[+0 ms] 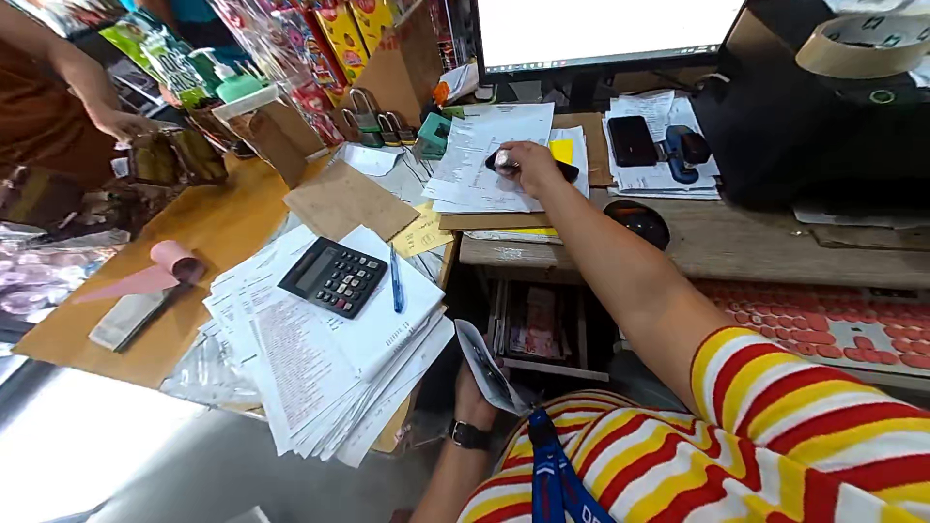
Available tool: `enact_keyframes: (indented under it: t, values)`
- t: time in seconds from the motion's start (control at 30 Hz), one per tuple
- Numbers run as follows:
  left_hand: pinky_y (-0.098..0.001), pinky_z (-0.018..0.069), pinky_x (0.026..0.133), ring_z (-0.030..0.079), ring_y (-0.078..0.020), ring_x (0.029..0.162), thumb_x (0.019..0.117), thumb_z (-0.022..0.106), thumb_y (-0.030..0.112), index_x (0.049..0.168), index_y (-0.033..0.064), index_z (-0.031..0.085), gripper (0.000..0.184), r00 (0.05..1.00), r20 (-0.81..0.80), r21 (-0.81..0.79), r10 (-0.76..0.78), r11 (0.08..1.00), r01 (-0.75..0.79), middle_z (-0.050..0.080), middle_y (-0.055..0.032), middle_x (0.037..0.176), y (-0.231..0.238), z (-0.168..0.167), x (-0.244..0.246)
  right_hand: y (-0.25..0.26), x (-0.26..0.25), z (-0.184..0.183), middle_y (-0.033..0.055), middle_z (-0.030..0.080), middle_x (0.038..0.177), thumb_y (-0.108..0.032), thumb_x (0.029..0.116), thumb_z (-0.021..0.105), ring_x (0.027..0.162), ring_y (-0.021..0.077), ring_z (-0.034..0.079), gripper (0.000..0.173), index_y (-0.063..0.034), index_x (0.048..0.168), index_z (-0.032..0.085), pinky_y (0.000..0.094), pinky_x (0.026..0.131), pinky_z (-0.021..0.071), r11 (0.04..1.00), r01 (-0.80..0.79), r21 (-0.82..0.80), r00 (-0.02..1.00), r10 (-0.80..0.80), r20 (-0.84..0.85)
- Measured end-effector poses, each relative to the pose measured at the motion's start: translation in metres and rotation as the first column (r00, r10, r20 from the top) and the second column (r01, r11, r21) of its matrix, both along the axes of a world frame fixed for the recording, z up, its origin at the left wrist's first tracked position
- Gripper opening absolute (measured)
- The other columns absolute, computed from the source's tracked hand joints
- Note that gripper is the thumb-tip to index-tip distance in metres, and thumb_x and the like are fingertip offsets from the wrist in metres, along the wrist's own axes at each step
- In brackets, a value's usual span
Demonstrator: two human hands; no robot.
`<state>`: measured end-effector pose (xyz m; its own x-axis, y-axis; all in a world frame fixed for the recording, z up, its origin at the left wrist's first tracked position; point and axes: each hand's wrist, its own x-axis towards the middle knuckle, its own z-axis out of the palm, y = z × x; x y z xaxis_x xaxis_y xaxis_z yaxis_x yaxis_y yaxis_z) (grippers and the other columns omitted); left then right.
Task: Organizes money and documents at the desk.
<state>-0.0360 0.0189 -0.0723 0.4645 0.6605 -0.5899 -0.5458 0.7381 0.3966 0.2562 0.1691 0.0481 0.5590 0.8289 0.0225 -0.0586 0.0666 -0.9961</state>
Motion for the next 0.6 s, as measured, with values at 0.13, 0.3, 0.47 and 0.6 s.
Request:
enact_keyframes:
  t: [0.13, 0.3, 0.47, 0.6]
  values:
    - [-0.0242, 0.0540, 0.049, 0.062, -0.0102, 0.053, 0.1119, 0.014, 0.038, 0.107, 0.0105, 0.058, 0.052, 0.999, 0.038, 0.005, -0.012, 1.000, 0.012, 0.061, 0.0006, 0.065, 0.002, -0.001, -0.004, -0.036, 0.005, 0.025, -0.0030, 0.061, 0.082, -0.028, 0.1087, 0.043, 0.056, 0.0032, 0.054, 0.020, -0.0139, 0.109, 0.057, 0.0166, 0.047, 0.0446, 0.985, 0.127, 0.118, 0.819, -0.037, -0.573]
    - [-0.0233, 0.0568, 0.052, 0.067, -0.0105, 0.055, 0.1112, 0.021, 0.038, 0.109, 0.0114, 0.063, 0.050, 0.922, 0.373, 0.122, -0.105, 0.991, 0.063, 0.068, 0.0012, 0.067, 0.008, -0.041, -0.011, -0.153, -0.032, -0.005, -0.0107, 0.052, 0.067, -0.024, 0.1083, 0.042, 0.044, -0.0056, 0.039, 0.021, -0.0114, 0.114, 0.057, 0.0097, 0.039, 0.0333, 0.918, -0.389, -0.072, 0.889, 0.354, -0.291]
    - [-0.0294, 0.0605, 0.058, 0.072, -0.0180, 0.061, 0.1073, 0.041, 0.025, 0.109, 0.0076, 0.071, 0.035, 0.734, 0.656, 0.145, -0.175, 0.984, 0.106, 0.073, -0.0048, 0.072, 0.021, -0.081, -0.003, -0.197, -0.050, -0.082, -0.0003, 0.062, 0.079, -0.015, 0.1043, 0.059, 0.053, -0.0013, 0.045, 0.035, 0.0026, 0.134, 0.052, 0.0152, 0.049, 0.0364, 0.734, -0.399, -0.551, 0.917, 0.330, -0.224]
    - [-0.0332, 0.0628, 0.068, 0.075, -0.0219, 0.072, 0.1034, 0.050, 0.028, 0.116, 0.0029, 0.072, 0.036, 0.596, 0.759, 0.211, -0.261, 0.965, 0.153, 0.076, -0.0091, 0.082, 0.026, -0.089, 0.010, -0.175, -0.042, -0.094, -0.0042, 0.062, 0.070, -0.027, 0.1035, 0.061, 0.051, -0.0004, 0.044, 0.028, -0.0011, 0.097, 0.067, 0.0192, 0.049, 0.0378, 0.703, -0.271, -0.658, 0.955, 0.285, -0.089]
